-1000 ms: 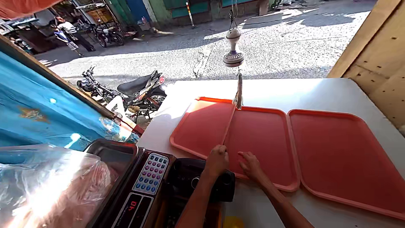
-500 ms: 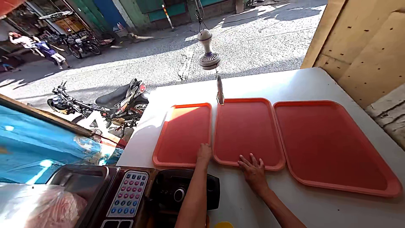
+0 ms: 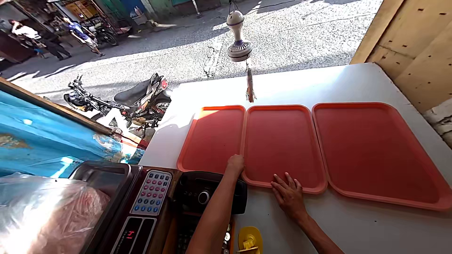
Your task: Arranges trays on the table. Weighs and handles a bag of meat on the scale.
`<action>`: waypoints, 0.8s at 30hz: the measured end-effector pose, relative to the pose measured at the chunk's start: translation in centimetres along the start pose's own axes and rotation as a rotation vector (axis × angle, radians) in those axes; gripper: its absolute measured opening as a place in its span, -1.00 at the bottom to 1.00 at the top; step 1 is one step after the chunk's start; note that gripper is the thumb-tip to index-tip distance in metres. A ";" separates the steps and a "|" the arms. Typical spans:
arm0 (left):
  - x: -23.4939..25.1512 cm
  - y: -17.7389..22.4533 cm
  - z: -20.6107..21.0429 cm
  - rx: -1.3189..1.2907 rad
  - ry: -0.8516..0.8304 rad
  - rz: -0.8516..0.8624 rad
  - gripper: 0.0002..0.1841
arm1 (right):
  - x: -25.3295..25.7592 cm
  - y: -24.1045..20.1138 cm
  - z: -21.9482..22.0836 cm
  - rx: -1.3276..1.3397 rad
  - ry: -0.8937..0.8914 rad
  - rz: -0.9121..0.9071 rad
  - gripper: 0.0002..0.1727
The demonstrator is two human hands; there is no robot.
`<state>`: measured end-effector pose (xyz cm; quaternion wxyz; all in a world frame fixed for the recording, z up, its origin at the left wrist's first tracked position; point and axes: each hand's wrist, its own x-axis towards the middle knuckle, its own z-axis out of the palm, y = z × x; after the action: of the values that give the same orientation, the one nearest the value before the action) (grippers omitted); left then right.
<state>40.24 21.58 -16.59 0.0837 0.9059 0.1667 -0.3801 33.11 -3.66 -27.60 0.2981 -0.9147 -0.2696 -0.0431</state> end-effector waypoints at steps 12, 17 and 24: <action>-0.2 1.7 0.8 0.033 0.020 -0.030 -0.01 | -5.0 13.7 -10.5 -0.309 0.076 0.231 -0.56; -0.1 1.6 0.8 0.070 0.024 -0.047 0.07 | -5.4 12.7 -9.9 -0.208 0.074 0.316 -0.42; -0.2 1.2 0.7 0.075 0.025 -0.046 0.09 | -4.0 13.6 -9.4 -0.152 0.108 0.273 -0.45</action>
<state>40.13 20.18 -16.93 0.0388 0.9090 0.1742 -0.3767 37.50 -20.05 -27.94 0.2451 -0.9591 -0.1226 -0.0714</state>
